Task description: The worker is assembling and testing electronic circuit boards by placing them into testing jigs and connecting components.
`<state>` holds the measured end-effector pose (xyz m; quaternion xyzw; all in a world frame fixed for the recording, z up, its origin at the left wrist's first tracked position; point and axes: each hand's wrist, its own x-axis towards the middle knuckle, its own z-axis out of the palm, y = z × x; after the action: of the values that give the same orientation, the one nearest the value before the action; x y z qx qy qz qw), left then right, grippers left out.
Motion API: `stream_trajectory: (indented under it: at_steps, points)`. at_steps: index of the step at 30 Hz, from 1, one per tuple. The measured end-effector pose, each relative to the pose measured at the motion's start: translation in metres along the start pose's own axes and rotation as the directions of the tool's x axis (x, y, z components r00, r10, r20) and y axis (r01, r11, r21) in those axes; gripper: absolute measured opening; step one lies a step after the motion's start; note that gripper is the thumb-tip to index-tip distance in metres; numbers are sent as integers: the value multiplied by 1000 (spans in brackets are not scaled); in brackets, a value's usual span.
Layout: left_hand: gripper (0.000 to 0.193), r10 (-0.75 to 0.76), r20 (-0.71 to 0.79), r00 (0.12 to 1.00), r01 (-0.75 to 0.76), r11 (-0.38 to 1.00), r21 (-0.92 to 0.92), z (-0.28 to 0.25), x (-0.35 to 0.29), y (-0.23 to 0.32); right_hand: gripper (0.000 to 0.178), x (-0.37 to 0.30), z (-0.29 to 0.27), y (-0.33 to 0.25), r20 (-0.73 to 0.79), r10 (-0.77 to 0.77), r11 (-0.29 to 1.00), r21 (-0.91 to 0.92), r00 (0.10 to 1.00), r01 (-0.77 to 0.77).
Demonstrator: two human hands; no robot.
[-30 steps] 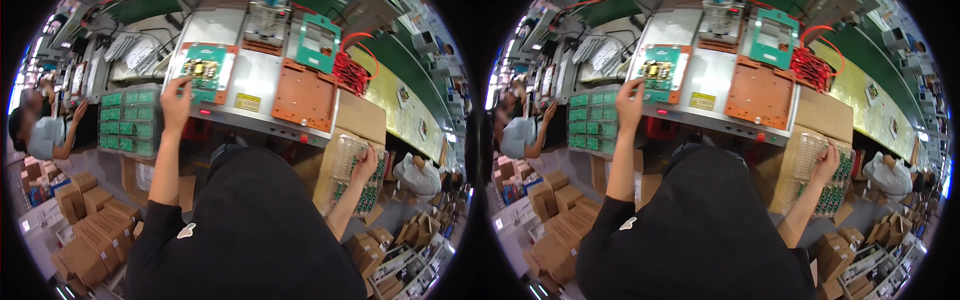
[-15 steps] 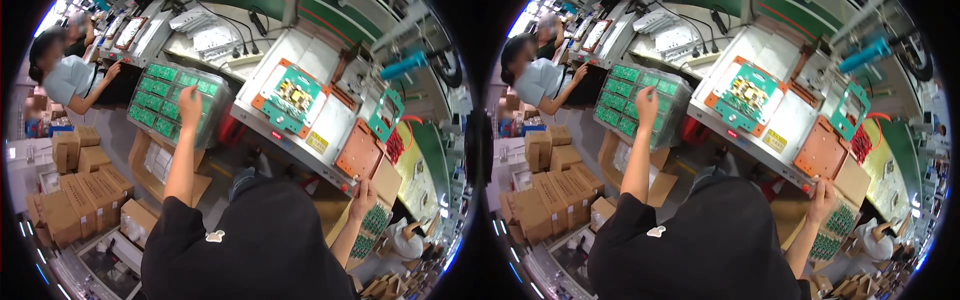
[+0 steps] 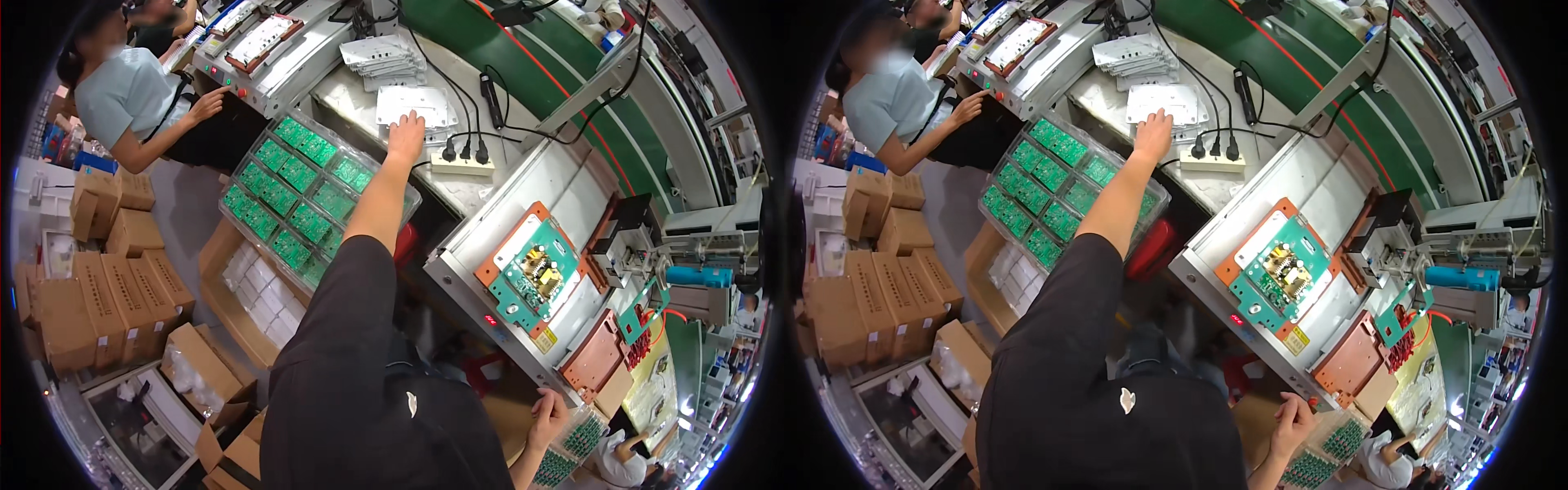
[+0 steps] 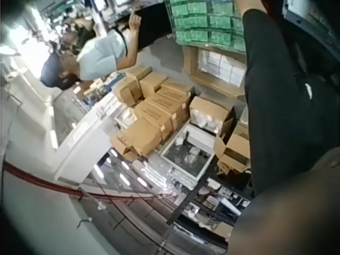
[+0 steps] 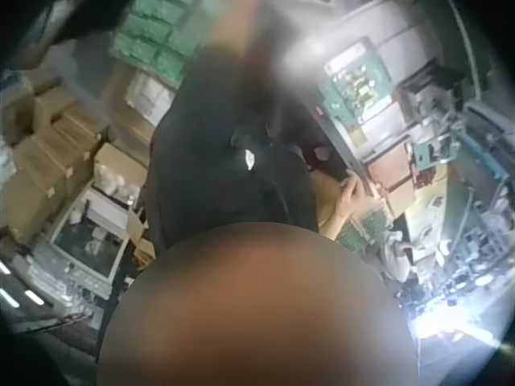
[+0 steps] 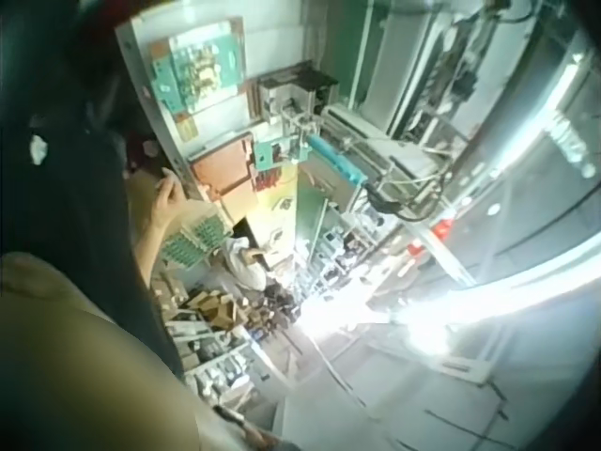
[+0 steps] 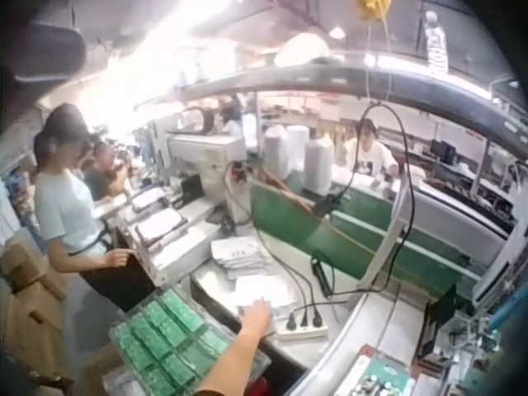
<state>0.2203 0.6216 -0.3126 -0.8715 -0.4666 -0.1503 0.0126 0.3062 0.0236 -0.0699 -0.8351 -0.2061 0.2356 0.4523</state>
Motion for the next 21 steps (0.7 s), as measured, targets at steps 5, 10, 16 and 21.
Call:
stream_trajectory:
  at_steps: [5,10,16,21]
  points:
    - [21,110,-6,994,-109,991,82,-3,7,-14,24,-2,3,-7,-34,11,1000,15,999,-11]
    - [20,123,-179,976,-148,980,-134,-50,39,-33,24,-1,6,-3,-14,12,1000,8,1000,-11]
    - [26,-157,-344,926,-118,745,-656,-160,21,-46,21,1,10,0,19,-61,996,63,998,60]
    - [27,67,-423,904,-382,573,-725,-268,-68,68,19,-5,27,0,26,-34,999,44,999,33]
